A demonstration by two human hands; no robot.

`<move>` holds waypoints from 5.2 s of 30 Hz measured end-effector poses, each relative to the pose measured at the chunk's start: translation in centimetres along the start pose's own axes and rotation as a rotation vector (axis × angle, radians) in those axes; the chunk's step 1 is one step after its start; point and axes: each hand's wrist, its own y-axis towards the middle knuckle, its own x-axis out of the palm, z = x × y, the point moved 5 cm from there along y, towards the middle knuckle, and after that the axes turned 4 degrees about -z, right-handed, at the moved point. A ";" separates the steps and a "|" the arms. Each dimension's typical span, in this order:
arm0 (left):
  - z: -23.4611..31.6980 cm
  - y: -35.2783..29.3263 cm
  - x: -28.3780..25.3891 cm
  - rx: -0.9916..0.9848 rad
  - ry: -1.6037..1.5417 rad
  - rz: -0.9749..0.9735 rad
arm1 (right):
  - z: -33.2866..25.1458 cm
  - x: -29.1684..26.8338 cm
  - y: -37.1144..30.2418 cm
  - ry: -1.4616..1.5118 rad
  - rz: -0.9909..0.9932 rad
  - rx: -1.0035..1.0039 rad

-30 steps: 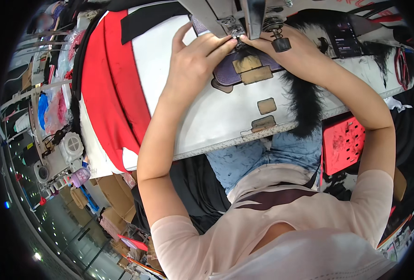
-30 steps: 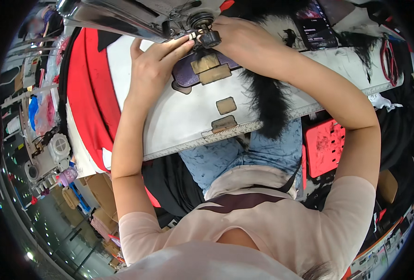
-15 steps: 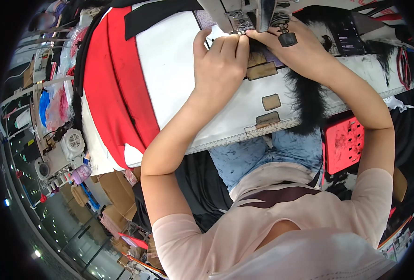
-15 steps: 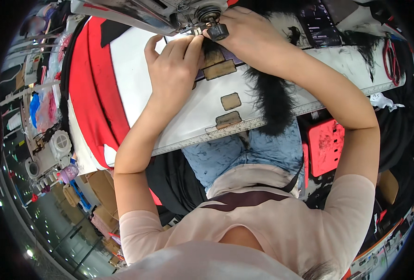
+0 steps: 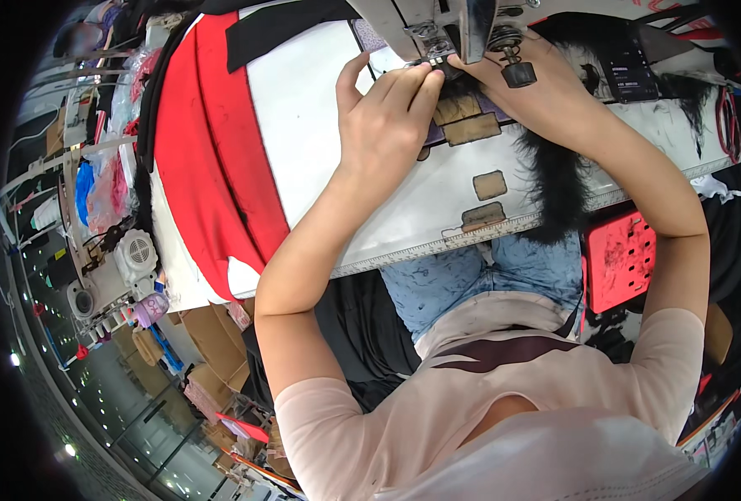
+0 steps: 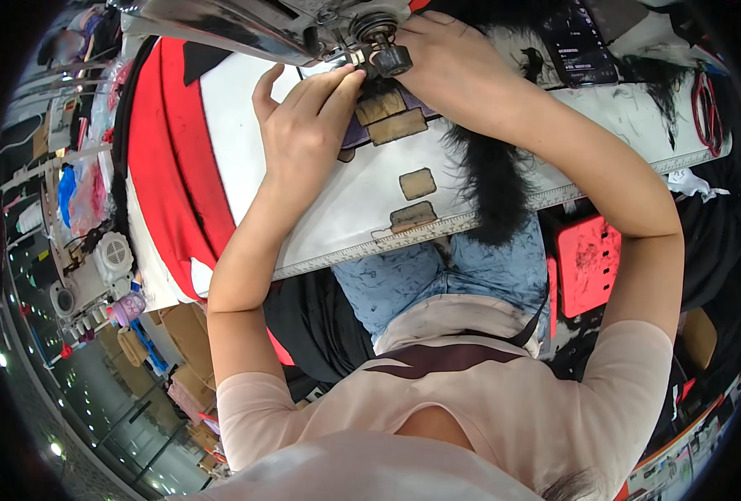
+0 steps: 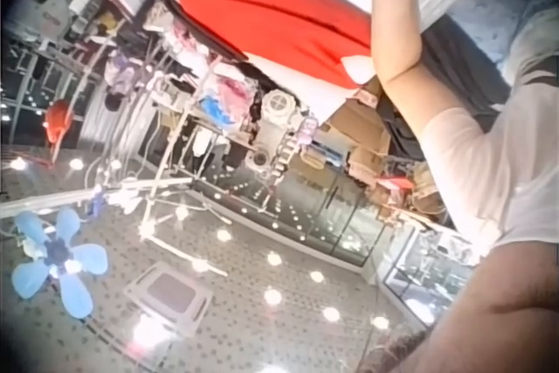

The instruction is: Sewing black faux fur trim onto a garment using an industrial sewing machine.

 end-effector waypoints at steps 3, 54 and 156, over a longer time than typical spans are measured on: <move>-0.1 -0.1 0.0 -0.023 -0.012 0.019 | 0.3 0.1 0.3 0.158 0.041 0.054; -1.5 -0.6 0.4 -0.231 -0.145 -0.029 | 0.5 0.9 -0.3 0.005 0.037 0.020; -0.7 0.7 -0.2 0.022 -0.126 -0.029 | -0.1 -0.8 0.1 0.000 -0.039 -0.097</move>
